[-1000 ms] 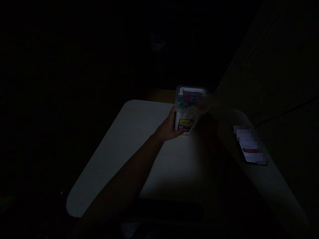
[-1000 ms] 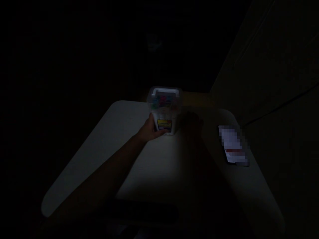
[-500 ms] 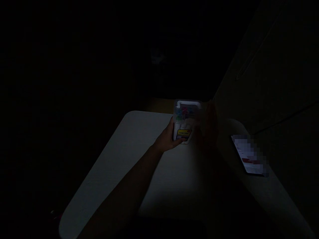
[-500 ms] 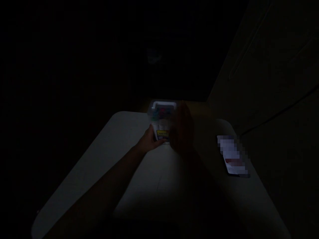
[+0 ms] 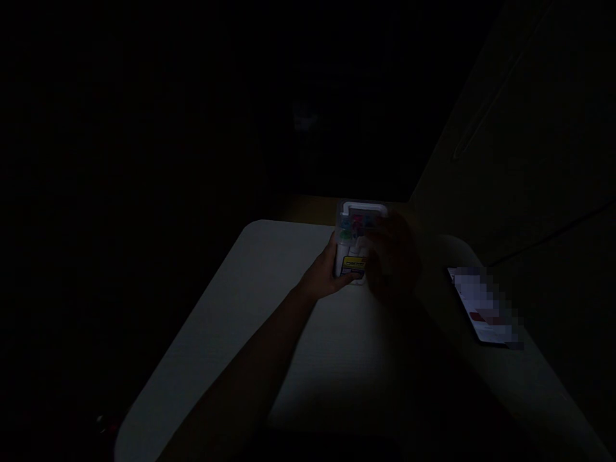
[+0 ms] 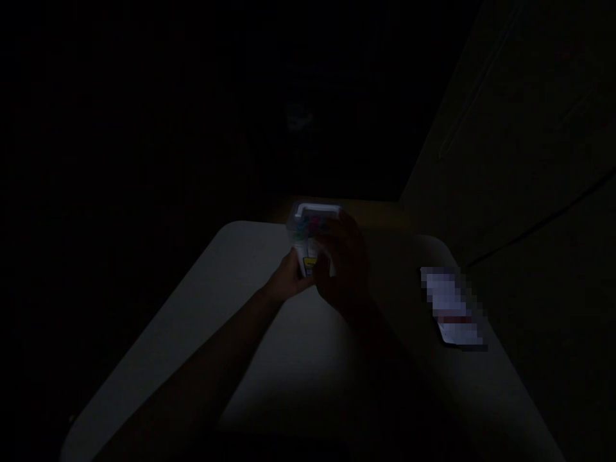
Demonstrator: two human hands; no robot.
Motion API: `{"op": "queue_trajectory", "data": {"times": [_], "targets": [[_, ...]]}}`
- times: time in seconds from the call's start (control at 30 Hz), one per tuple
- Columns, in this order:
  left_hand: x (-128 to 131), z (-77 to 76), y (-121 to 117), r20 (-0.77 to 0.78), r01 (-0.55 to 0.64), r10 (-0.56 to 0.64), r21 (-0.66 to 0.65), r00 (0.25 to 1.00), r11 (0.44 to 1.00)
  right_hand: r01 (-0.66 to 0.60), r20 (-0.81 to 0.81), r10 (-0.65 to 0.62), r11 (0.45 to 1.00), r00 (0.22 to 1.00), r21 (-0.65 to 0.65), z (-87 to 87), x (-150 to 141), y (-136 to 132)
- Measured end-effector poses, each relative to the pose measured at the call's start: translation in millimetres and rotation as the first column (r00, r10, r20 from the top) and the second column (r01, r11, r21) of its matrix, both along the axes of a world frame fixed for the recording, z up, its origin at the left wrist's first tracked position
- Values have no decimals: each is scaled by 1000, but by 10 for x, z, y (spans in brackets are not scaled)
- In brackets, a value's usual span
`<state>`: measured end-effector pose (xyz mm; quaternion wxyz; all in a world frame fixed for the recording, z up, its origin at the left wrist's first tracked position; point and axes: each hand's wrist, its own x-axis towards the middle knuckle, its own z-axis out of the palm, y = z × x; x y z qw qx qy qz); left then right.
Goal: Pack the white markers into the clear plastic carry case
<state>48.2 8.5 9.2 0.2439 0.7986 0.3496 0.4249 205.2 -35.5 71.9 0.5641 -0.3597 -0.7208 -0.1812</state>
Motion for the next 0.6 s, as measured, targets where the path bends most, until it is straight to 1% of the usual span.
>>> {"op": "queue_trajectory", "data": {"times": [0.13,0.2,0.27,0.37,0.47,0.6], "targets": [[0,6,4,14,15,-15,3,1000,1000,8,-60,-11,999,998,-42,111,-63,-48],[-6,-8,14,15,26,-26,1,1000,1000,31,-38,-34,996,999,-83,163,-87,-88],[-12,-27,25,19,35,-35,-8,999,999,79,12,-78,988,997,-132,202,-103,-130],[-16,-42,31,28,38,-37,-18,999,999,138,60,-128,971,990,-196,230,-104,-167],[-15,-32,21,34,34,-33,-28,999,999,113,64,-103,975,993,-192,230,-60,-141],[-23,-34,15,28,2,-1,-43,1000,999,5,61,6,985,998,-173,208,80,-7]]}}
